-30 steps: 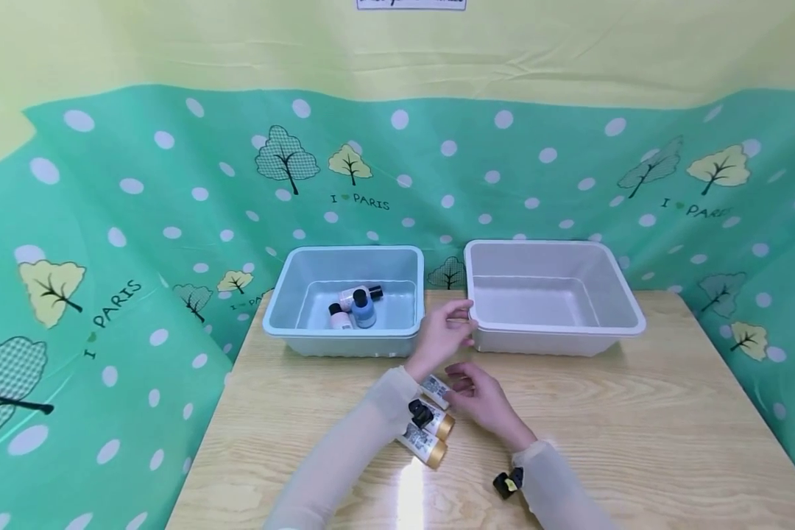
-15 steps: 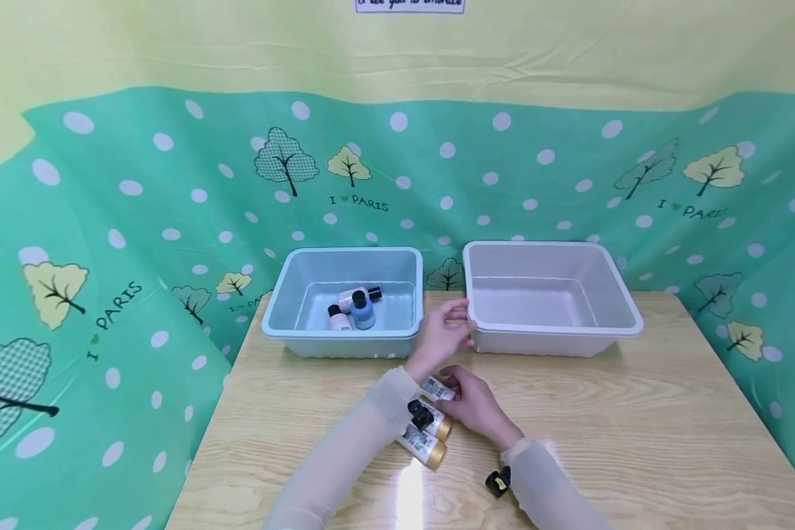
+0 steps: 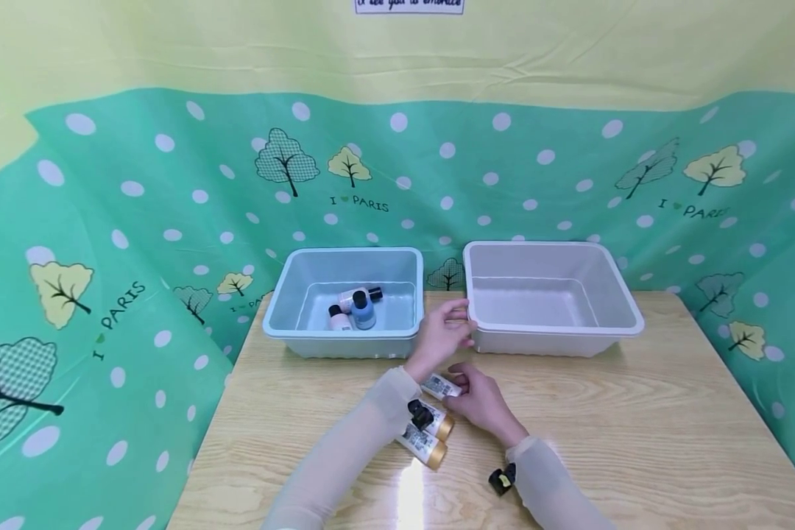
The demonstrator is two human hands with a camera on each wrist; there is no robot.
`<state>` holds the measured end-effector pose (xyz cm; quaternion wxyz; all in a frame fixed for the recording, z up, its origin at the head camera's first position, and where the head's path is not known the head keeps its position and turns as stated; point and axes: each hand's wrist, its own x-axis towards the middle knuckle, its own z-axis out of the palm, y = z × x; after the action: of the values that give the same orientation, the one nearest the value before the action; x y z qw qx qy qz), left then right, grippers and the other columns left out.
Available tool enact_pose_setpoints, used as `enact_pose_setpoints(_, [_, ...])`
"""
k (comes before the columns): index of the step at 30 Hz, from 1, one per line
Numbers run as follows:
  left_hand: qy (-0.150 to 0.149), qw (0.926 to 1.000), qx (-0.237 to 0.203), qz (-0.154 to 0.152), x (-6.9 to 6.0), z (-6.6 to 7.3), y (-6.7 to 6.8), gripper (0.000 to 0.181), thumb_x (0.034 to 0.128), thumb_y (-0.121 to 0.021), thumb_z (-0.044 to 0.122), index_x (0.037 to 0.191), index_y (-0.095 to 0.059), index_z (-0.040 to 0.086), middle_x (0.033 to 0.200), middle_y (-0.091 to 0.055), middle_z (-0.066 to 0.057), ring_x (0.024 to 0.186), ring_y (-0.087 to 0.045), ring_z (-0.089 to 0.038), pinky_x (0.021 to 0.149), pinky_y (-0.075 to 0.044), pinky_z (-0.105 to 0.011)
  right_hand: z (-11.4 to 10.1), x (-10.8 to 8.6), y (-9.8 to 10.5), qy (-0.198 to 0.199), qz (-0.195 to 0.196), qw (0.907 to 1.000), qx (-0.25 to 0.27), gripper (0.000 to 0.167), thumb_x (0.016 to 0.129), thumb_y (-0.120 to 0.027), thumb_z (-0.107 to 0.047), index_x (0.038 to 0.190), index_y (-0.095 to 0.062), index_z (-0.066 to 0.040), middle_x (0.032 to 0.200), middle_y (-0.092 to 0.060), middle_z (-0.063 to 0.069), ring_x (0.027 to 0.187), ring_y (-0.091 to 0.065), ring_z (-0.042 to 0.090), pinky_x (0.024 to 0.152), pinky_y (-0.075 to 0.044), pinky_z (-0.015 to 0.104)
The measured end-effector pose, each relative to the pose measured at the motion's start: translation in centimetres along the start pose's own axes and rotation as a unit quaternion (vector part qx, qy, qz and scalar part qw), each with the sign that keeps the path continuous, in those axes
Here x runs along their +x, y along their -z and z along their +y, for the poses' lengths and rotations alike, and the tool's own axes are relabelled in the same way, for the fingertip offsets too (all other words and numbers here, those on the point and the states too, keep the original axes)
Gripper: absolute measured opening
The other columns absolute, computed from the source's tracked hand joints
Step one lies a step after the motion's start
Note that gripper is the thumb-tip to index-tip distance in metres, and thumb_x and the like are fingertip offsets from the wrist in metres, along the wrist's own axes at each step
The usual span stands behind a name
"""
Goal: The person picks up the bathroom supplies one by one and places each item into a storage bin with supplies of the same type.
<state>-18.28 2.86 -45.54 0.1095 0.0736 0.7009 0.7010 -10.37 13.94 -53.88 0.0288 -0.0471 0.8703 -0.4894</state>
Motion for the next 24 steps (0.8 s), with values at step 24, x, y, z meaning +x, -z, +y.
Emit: enact_pose_setpoints(24, [0.007,0.9999,0.006,0.011,0.0,0.0,-0.2,0.049,0.0871,-0.074,-0.002,0.134,-0.061,0.007,0.11,-0.068,-0.011,0.098,-0.068,-0.041,0.08,-0.059,-0.05,-0.6,-4.8,11.0,-0.068,0.062,0.9805,0.173,0.051,0.082,-0.082,-0.004,0.128,-0.061,0.005,0.111,-0.067,0.018,0.093,-0.067,0.014,0.081,-0.057,0.023])
